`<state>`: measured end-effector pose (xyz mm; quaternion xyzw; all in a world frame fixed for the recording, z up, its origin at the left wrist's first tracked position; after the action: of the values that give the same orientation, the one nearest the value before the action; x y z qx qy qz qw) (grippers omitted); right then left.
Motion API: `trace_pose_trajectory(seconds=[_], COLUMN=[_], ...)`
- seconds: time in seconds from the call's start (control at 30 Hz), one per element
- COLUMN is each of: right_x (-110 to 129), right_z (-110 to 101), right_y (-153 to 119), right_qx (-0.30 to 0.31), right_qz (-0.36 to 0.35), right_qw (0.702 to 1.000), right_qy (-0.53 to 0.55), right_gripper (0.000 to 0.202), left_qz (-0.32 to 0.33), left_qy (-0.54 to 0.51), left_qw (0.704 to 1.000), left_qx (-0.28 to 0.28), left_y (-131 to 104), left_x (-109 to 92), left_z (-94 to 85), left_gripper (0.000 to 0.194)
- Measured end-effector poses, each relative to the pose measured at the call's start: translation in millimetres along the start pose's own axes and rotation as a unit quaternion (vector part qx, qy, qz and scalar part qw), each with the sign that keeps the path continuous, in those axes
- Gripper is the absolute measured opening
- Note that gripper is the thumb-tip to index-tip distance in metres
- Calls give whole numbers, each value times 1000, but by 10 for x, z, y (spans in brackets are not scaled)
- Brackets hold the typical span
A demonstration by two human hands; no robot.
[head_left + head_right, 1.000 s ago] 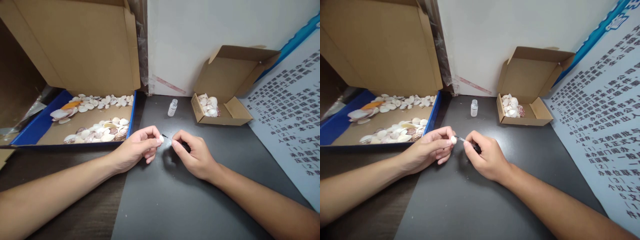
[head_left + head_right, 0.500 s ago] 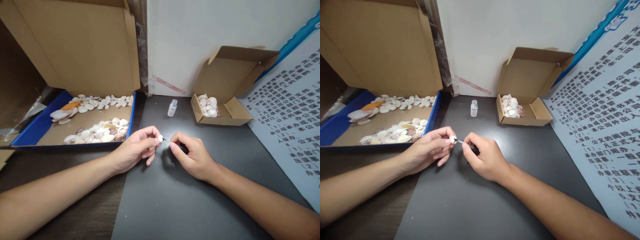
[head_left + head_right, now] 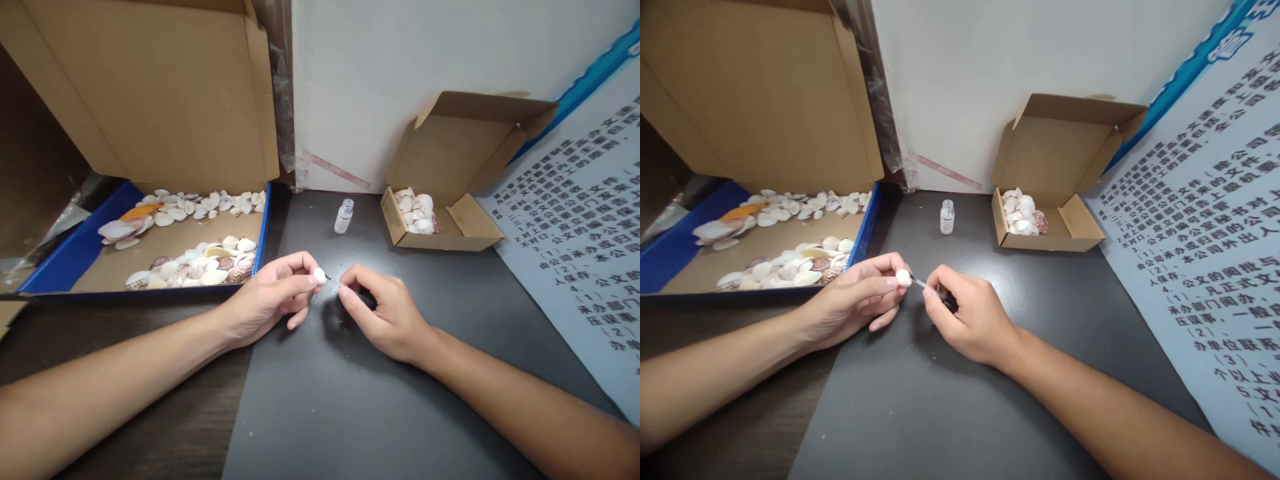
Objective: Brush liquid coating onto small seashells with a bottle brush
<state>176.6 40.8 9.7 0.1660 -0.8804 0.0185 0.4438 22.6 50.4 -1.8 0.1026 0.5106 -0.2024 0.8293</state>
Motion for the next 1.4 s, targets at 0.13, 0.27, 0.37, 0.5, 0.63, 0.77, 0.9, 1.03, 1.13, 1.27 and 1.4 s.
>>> trace_pose_trajectory(seconds=[0.13, 0.27, 0.37, 0.5, 0.63, 0.77, 0.9, 1.03, 1.13, 1.27, 1.4], right_x=[29, 14, -11, 26, 23, 3, 33, -10, -1, 7, -23], right_z=[-14, 12, -12, -6, 6, -23, -3, -20, -18, 6, -16], right_y=[-5, 11, 14, -1, 7, 18, 14, 23, 18, 22, 32], right_qx=[-3, 10, -15, -6, -3, -19, -1, -24, -13, 5, -12], right_qz=[-27, -13, 10, -25, -22, -1, -29, 3, -12, -18, 9], right_qw=[999, 1000, 1000, 1000, 1000, 1000, 999, 1000, 999, 1000, 1000], right_qy=[30, -4, -10, 15, -6, 12, 14, 2, 29, 18, 19], right_gripper=[16, 17, 17, 16, 16, 17, 18, 19, 19, 19, 20], left_qz=[-2, -3, -5, -5, -4, -7, -9, -12, -14, -17, -15], left_qy=[-5, -5, -8, -13, -14, -16, -15, -11, -9, -7, -12], left_qw=[1000, 1000, 1000, 1000, 1000, 1000, 1000, 1000, 1000, 1000, 1000], left_qx=[7, 3, -2, -1, 1, 1, 2, -3, -4, -7, -10], left_y=[2, 2, 6, 12, 9, 8, 10, 8, 5, 2, 1], left_x=[1, -6, -8, -3, 8, 15, 11, 10, 14, 21, 20], left_z=[-3, -15, -22, -18, -17, -26, -25, -24, -28, -43, -46], left_gripper=[15, 13, 15, 15, 15, 16, 15, 15, 15, 15, 14])
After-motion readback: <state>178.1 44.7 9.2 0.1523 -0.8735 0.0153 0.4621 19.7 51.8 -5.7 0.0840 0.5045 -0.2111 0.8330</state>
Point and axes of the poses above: each hand's wrist, its own y-axis towards the middle knuckle, its own z-axis out of the palm, x = y × z, the point moved 5 cm from there along y, towards the middle knuckle, and after that the axes turned 12 degrees about z, right-handed, at the moved point
